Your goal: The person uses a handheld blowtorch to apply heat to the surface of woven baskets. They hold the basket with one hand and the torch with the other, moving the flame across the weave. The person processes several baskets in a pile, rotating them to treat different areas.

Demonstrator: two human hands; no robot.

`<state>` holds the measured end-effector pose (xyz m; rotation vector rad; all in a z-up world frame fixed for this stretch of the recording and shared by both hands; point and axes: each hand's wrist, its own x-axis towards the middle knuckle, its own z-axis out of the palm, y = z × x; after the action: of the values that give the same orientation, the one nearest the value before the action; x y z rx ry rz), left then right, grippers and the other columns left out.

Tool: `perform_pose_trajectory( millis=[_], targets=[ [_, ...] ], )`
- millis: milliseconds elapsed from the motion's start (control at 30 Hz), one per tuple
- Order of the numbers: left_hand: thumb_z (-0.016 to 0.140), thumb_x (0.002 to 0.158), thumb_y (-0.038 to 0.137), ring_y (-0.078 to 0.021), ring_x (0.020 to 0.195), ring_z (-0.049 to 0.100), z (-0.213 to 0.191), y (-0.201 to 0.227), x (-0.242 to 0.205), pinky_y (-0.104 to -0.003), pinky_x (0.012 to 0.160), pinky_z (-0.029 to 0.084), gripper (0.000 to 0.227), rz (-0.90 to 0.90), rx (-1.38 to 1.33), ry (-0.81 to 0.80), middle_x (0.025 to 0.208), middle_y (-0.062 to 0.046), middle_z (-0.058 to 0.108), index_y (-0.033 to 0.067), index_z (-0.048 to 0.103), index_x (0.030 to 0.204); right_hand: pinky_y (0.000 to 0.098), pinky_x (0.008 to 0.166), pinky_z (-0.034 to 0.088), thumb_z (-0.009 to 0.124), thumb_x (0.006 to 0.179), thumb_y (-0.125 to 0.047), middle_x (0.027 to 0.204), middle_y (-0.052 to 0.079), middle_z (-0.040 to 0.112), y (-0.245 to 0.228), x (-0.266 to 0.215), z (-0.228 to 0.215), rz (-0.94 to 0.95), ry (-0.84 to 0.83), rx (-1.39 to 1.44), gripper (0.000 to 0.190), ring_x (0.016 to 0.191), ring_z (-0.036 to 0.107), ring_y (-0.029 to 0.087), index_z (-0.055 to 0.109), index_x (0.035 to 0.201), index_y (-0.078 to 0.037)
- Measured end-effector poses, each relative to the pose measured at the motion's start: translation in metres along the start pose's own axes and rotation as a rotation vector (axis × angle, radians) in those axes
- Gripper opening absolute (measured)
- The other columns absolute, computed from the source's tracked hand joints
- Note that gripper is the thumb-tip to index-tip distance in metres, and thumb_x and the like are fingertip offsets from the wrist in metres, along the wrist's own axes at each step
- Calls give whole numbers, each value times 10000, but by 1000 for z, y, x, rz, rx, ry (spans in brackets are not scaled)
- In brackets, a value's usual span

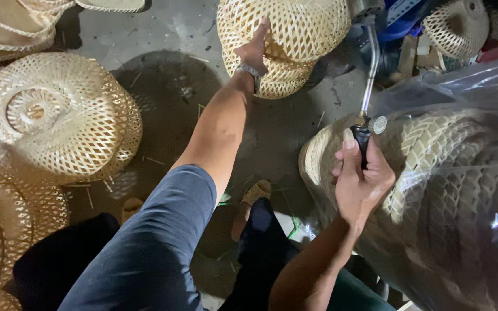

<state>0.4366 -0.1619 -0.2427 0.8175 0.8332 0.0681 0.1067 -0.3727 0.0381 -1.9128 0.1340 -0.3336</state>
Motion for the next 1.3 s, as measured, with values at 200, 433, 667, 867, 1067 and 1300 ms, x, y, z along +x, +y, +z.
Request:
perform_pose_trajectory(
  millis=[200,433,667,867,1067,1300],
  targets=[
    [872,664,540,-374,1207,576,-24,13,-17,-453,1046,482,1128,127,173,149,1264,-285,609,-137,347,1398,195,502,404,665,1055,-160,774,-9,630,-2,0,3,-15,-8,25,176,596,520,18,736,1147,-29],
    [786,828,528,-350,1418,427,-95,11,-32,-475,1201,343,1052,799,652,35,1538,-267,421,-44,283,1552,204,475,382,673,1052,-179,758,-8,619,-16,-6,9,33,-9,-19,166,557,512,28,732,1130,-45],
    [552,922,751,-305,1578,75,-11,80,-114,-578,1242,-9,1001,1053,1795,-361,1700,-118,101,168,119,1612,203,506,407,653,1061,-151,796,-5,646,-10,-5,11,24,13,-36,184,589,537,32,727,1191,-44],
    [453,960,724,-341,1471,270,14,61,-104,-634,1181,109,960,1184,2044,-355,1579,-172,331,107,84,1596,207,522,435,664,1065,-142,818,16,673,3,-2,10,-48,35,-82,219,633,564,37,722,1244,-29],
    [463,1085,536,-352,1301,569,4,44,-79,-537,1198,364,876,865,2048,-344,1455,-207,564,62,120,1737,216,515,420,688,1065,-153,805,20,659,4,-3,9,-40,28,-57,197,606,551,50,737,1198,-16],
    [719,749,704,-370,1479,204,6,37,-69,-656,1138,243,998,1226,1933,-122,1587,-197,271,96,446,1492,215,506,410,708,1049,-177,769,9,634,8,0,11,-6,23,-62,187,586,534,46,745,1146,-21]
  ],
)
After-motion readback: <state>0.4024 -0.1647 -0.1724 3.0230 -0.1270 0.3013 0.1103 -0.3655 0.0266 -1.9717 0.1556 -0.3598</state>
